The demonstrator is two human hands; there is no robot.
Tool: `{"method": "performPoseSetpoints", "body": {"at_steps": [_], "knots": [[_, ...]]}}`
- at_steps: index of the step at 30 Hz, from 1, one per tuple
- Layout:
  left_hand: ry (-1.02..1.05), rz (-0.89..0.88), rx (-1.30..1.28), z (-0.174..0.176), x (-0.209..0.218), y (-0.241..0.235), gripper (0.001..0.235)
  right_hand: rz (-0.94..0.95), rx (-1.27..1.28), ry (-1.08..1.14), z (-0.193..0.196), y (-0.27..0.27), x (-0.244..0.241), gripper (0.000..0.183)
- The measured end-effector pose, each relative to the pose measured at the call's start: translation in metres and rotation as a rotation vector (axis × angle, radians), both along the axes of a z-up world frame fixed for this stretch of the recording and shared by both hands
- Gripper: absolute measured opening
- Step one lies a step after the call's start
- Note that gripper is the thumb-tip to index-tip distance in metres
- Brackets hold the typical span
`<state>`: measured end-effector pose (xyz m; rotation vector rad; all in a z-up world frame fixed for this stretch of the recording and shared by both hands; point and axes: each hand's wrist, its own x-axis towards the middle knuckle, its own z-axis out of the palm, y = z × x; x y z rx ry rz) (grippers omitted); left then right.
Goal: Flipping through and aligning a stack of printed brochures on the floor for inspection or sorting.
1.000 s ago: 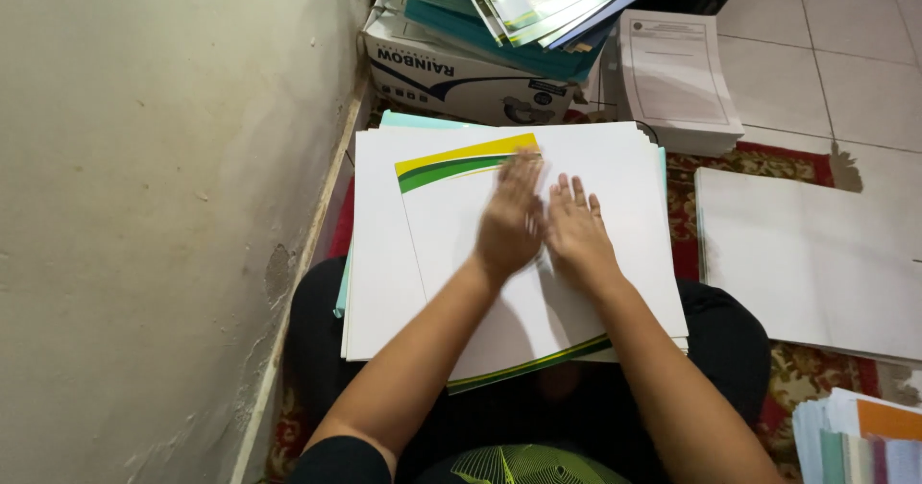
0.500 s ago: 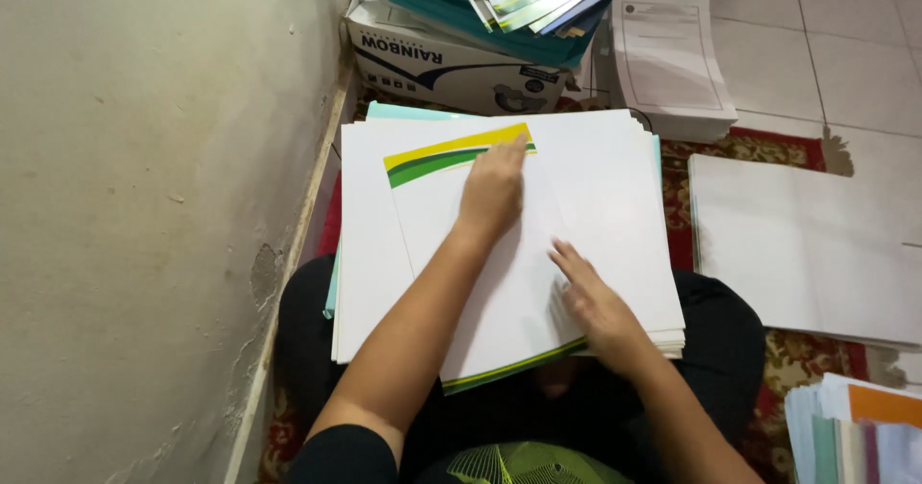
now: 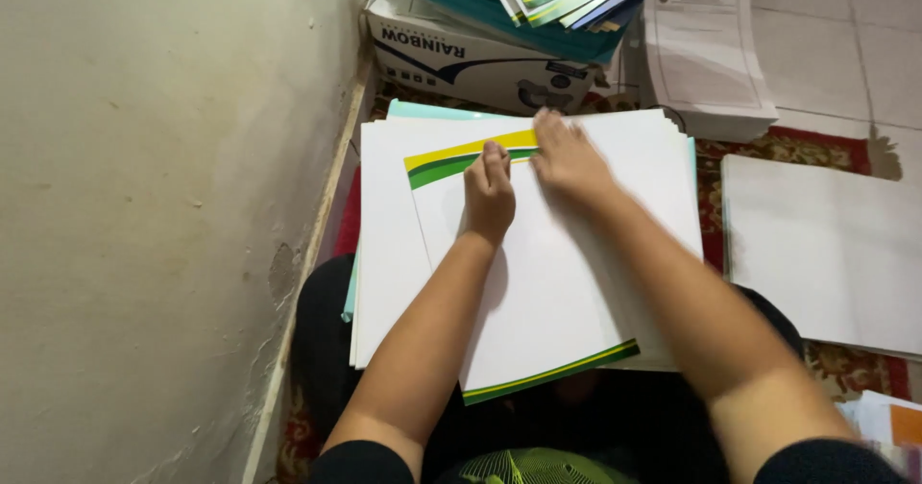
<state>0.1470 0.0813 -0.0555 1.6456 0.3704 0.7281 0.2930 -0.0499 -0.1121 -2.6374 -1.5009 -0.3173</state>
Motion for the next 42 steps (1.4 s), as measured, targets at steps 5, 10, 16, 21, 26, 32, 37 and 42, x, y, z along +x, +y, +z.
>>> {"method": "performPoseSetpoints", "body": {"at_steps": [5,10,16,21,26,32,37,42], "knots": [[0.052,-0.031,0.085,0.016,-0.001,-0.001,0.057,-0.161,-0.136,-0.099,0.031,-0.018,0.014,0.082],[0.069,-0.043,0.140,0.002,0.003,-0.001,0.060,-0.197,-0.124,0.097,0.056,-0.081,-0.124,0.076],[0.103,-0.040,0.236,0.009,-0.002,-0.006,0.062,-0.254,-0.273,0.263,0.053,-0.151,-0.214,0.069],[0.131,-0.056,0.253,0.012,-0.006,-0.010,0.065,-0.150,-0.300,0.162,0.041,-0.144,-0.174,0.068],[0.155,-0.100,0.221,0.019,-0.008,-0.003,0.071,-0.080,-0.144,0.091,0.039,-0.066,-0.082,0.067],[0.119,-0.108,0.232,0.012,0.001,-0.002,0.070,-0.100,-0.159,0.215,0.044,-0.024,-0.037,0.074],[0.136,-0.108,0.335,0.004,0.002,-0.007,0.061,-0.097,-0.129,0.201,0.048,-0.071,-0.092,0.068],[0.088,-0.125,0.286,0.009,-0.002,-0.008,0.064,-0.093,-0.126,0.119,0.035,-0.134,-0.149,0.066]]}}
